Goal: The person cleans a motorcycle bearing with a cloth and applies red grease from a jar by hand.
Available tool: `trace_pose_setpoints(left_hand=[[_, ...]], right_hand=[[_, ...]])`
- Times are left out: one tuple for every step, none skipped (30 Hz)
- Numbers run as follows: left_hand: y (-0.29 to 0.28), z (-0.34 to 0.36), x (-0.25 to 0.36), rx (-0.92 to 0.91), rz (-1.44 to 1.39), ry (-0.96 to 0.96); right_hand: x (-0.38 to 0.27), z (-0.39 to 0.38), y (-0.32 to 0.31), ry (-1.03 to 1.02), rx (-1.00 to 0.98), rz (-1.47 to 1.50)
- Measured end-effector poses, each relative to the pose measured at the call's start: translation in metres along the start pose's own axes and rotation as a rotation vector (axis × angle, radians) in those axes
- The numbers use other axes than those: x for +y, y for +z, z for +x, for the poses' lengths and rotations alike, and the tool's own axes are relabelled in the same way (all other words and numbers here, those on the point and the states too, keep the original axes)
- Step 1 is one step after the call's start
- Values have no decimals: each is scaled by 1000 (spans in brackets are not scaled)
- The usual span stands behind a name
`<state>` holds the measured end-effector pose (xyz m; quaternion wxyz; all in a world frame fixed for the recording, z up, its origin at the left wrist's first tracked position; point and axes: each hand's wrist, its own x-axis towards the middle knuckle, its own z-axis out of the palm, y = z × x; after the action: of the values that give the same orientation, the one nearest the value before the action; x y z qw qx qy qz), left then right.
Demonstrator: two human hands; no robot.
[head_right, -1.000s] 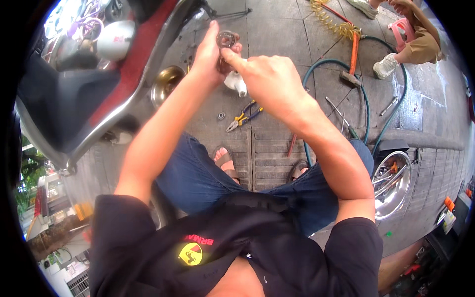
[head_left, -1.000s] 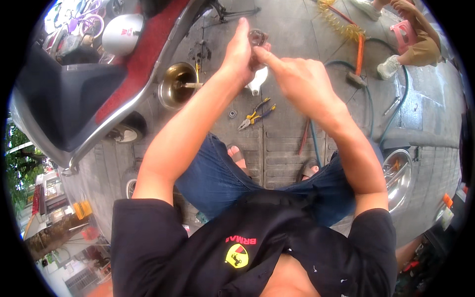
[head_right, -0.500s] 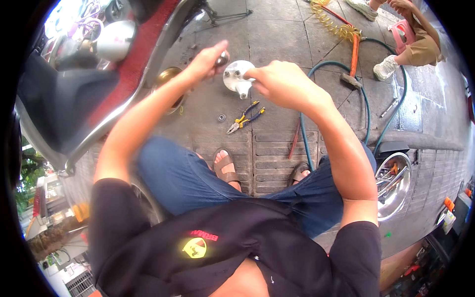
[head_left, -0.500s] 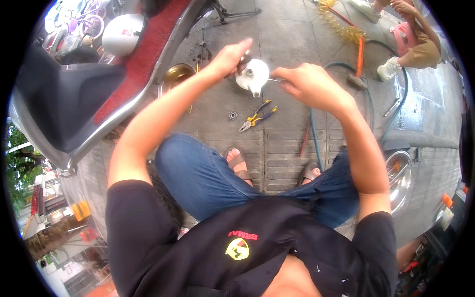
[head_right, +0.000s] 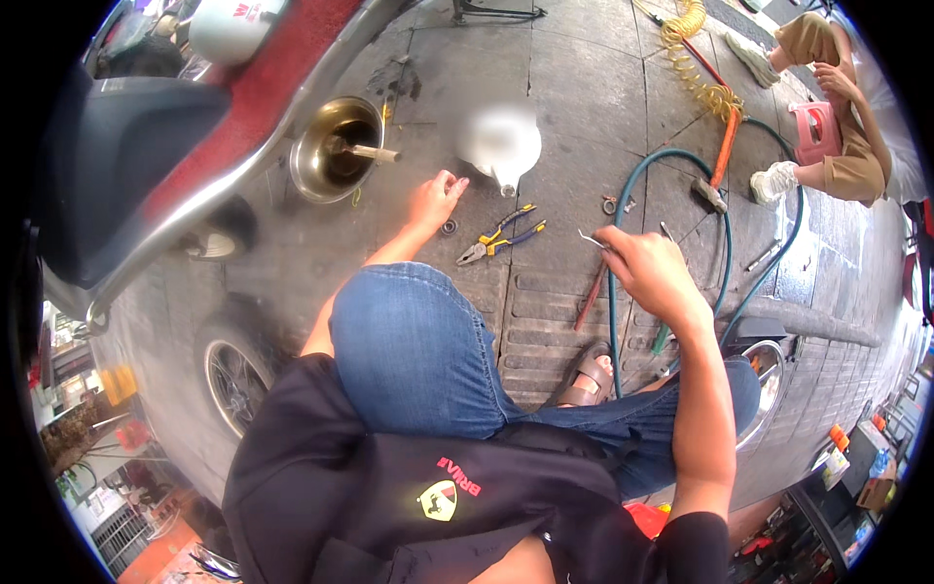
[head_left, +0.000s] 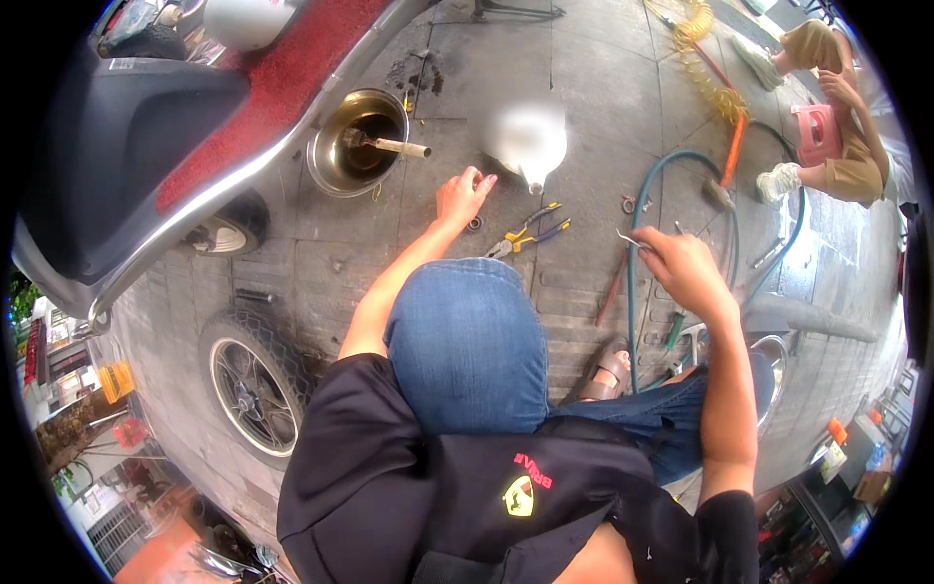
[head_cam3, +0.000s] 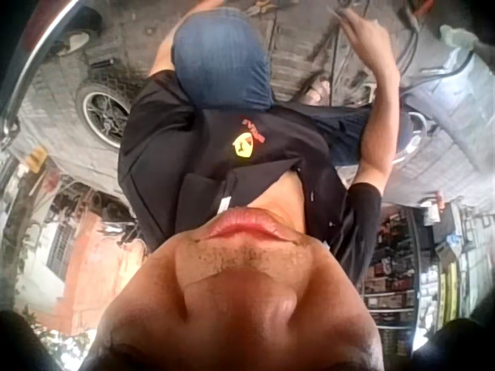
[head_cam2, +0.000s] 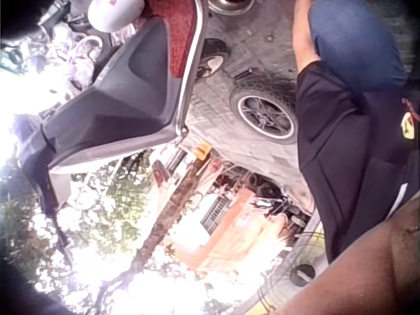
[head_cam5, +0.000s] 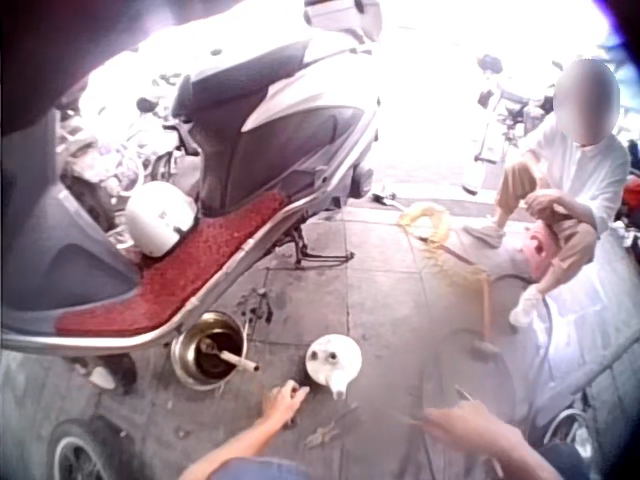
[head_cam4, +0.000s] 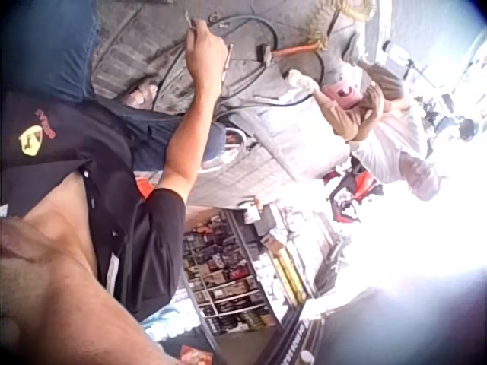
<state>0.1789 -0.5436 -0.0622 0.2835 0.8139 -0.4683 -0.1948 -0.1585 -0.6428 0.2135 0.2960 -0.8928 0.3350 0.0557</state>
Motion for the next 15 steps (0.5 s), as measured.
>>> trace_pose_setpoints(left_hand=[[1, 0, 1, 29, 3, 8], [-3, 1, -5, 60, -23, -10], [-9, 5, -14, 91, -47, -28], [-16, 8, -22, 123, -71, -46], [-21, 9, -31, 76, -198, -160], [-28, 6, -34, 53, -280, -202], [-35, 2, -37, 31, -361, -246], [-40, 0, -39, 35, -391, -232], [-43, -6, -40, 64, -287, -178], [-47, -16, -42, 93, -183, -123], [-51, -24, -42, 130, -78, -68], [-55, -31, -41, 78, -53, -134], [-56, -36, -40, 74, -21, -88], [-59, -41, -41, 74, 14, -45], [-62, -45, -42, 71, 48, 0]], right_hand=[[2, -3, 1, 0, 8, 8], [2, -5, 5, -2, 19, 29], [1, -6, 7, -4, 29, 50], [0, -3, 8, -32, 19, 43], [-1, 0, 10, -35, 5, 36], [0, 4, 13, -38, -10, 29], [1, 7, 16, -43, -26, 23], [4, 10, 19, -66, -22, 17], [6, 11, 23, -74, -31, 19], [7, 12, 27, -83, -40, 20], [7, 14, 28, -100, -47, 19], [7, 16, 29, -98, -62, 16], [6, 17, 30, -94, -77, 13], [4, 19, 32, -95, -93, 11], [3, 20, 33, -106, -93, 8]])
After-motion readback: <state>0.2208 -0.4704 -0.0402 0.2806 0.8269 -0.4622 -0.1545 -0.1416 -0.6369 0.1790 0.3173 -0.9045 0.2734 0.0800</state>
